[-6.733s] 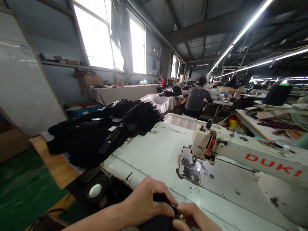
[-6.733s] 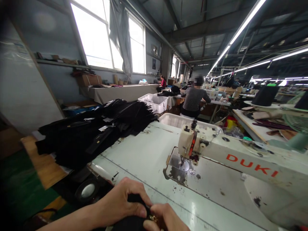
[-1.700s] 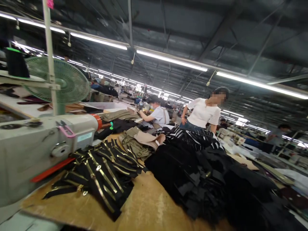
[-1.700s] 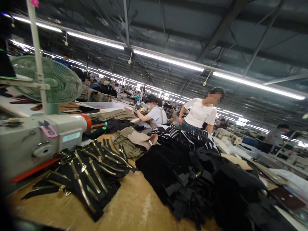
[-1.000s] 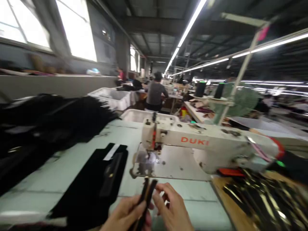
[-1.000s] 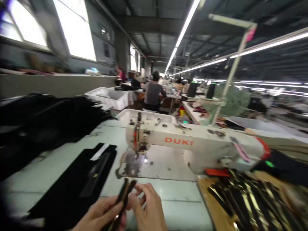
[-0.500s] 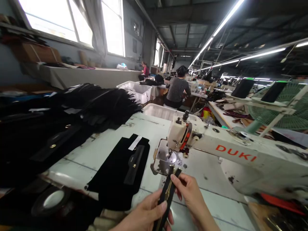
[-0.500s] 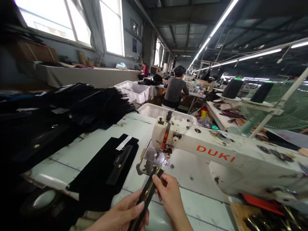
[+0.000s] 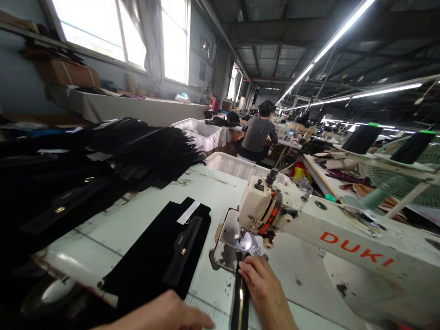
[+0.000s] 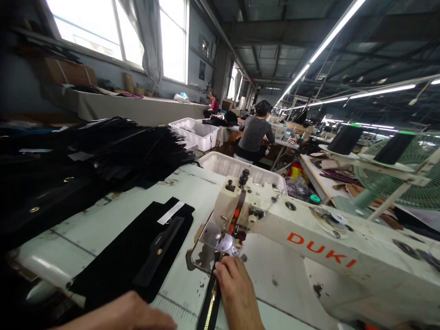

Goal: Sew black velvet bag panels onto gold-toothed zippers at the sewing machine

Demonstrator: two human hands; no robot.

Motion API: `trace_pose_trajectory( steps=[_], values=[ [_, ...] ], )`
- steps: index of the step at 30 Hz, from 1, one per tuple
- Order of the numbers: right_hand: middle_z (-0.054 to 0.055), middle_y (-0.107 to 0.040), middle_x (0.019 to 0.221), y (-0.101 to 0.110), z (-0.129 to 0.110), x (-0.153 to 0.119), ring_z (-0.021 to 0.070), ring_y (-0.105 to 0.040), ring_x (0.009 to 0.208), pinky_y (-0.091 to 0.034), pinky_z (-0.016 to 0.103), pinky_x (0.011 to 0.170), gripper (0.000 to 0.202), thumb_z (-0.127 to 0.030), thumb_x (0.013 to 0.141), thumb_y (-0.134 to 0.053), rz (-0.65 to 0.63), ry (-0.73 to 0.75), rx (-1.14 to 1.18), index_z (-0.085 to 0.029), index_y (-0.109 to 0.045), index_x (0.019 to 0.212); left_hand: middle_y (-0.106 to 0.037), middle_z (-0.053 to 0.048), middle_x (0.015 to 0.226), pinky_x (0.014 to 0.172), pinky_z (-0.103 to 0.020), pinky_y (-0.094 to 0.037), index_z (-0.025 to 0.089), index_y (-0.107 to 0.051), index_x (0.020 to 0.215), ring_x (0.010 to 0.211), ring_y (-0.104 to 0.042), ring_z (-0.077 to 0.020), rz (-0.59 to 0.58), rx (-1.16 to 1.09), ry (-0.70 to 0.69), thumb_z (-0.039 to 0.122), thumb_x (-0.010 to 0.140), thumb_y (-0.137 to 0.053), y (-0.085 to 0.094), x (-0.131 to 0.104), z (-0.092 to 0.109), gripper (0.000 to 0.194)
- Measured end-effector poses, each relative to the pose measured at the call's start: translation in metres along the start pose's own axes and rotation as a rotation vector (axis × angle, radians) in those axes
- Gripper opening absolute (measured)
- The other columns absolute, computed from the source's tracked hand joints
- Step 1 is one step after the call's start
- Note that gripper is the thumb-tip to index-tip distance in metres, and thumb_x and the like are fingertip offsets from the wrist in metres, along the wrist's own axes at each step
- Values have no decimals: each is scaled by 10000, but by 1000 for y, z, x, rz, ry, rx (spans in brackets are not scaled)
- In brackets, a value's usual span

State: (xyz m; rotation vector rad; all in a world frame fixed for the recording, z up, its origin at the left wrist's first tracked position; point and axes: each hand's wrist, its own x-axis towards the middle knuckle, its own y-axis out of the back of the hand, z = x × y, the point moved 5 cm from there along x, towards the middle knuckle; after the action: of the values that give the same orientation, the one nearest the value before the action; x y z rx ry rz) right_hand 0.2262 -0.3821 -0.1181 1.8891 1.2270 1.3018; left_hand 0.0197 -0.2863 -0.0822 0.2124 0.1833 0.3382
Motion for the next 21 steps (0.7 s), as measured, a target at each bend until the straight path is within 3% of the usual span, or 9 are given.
trace_pose_trajectory(
  steps=[1, 4, 6, 8, 12, 14, 17, 19, 21],
  values=[
    [47, -653, 1047, 0, -1, -1, 177, -633, 982, -547, 257, 839, 267, -299, 1023, -385, -9, 55, -52, -254, -636, 1103, -710, -57, 1065, 999, -425, -441, 293, -705, 1171, 1064, -628, -301, 55, 87, 4, 475, 896, -604, 23, 8, 2, 344],
    [86, -653, 1120, 0, -2, -3, 190, -647, 1026, -567, 260, 868, 299, -247, 1004, -422, -3, 208, -268, -191, -575, 1255, -595, -74, 1330, 1108, -442, -318, 252, -605, 1284, 1267, -497, -299, 230, 711, -90, 396, 940, -499, 93, 53, 13, 387],
    [99, -659, 1137, -1, 0, -3, 203, -657, 1033, -579, 276, 867, 336, -233, 994, -423, 25, 255, -372, -173, -558, 1296, -495, -136, 1423, 1132, -494, -247, 188, -526, 1353, 1347, -385, -347, 246, 770, -95, 376, 865, -587, 123, 89, 11, 527],
    [109, -668, 1132, -4, 2, -2, 207, -665, 1032, -583, 277, 866, 351, -224, 985, -426, 49, 279, -429, -154, -563, 1300, -553, -148, 1317, 1086, -492, -308, 175, -551, 1307, 1260, -455, -355, 224, 775, -90, 384, 794, -658, 136, 115, 4, 564],
    [108, -681, 1141, -9, 7, -4, 219, -671, 1038, -585, 291, 876, 360, -236, 972, -456, 74, 308, -480, -149, -583, 1297, -619, -74, 951, 895, -383, -448, 168, -671, 973, 955, -585, -274, 181, 729, -88, 383, 820, -615, 117, 128, -11, 270],
    [81, -689, 1153, -10, 8, -6, 222, -675, 1037, -587, 299, 875, 356, -268, 972, -476, 102, 326, -493, -174, -592, 1296, -611, -50, 862, 787, -337, -482, 161, -668, 878, 848, -600, -243, 180, 682, -77, 405, 864, -565, 100, 127, -12, 265],
    [53, -699, 1157, -12, 9, -8, 210, -679, 1031, -581, 285, 883, 346, -291, 989, -460, 138, 351, -503, -178, -607, 1281, -633, -22, 808, 667, -292, -515, 166, -677, 918, 746, -627, -209, 169, 616, -70, 435, 929, -498, 75, 129, -6, 323],
    [49, -703, 1154, -14, 9, -8, 202, -683, 1026, -579, 273, 880, 344, -287, 1002, -433, 150, 353, -517, -171, -616, 1268, -667, -45, 913, 794, -350, -538, 163, -682, 1005, 867, -650, -242, 193, 619, -87, 366, 900, -566, 59, 130, 4, 256],
    [50, -708, 1149, -16, 9, -8, 196, -685, 1024, -580, 267, 874, 343, -286, 1009, -416, 160, 354, -528, -169, -622, 1258, -630, -109, 1187, 1068, -496, -392, 157, -638, 1179, 1171, -554, -320, 260, 662, -128, 224, 817, -654, 46, 125, 15, 368]
  ],
)
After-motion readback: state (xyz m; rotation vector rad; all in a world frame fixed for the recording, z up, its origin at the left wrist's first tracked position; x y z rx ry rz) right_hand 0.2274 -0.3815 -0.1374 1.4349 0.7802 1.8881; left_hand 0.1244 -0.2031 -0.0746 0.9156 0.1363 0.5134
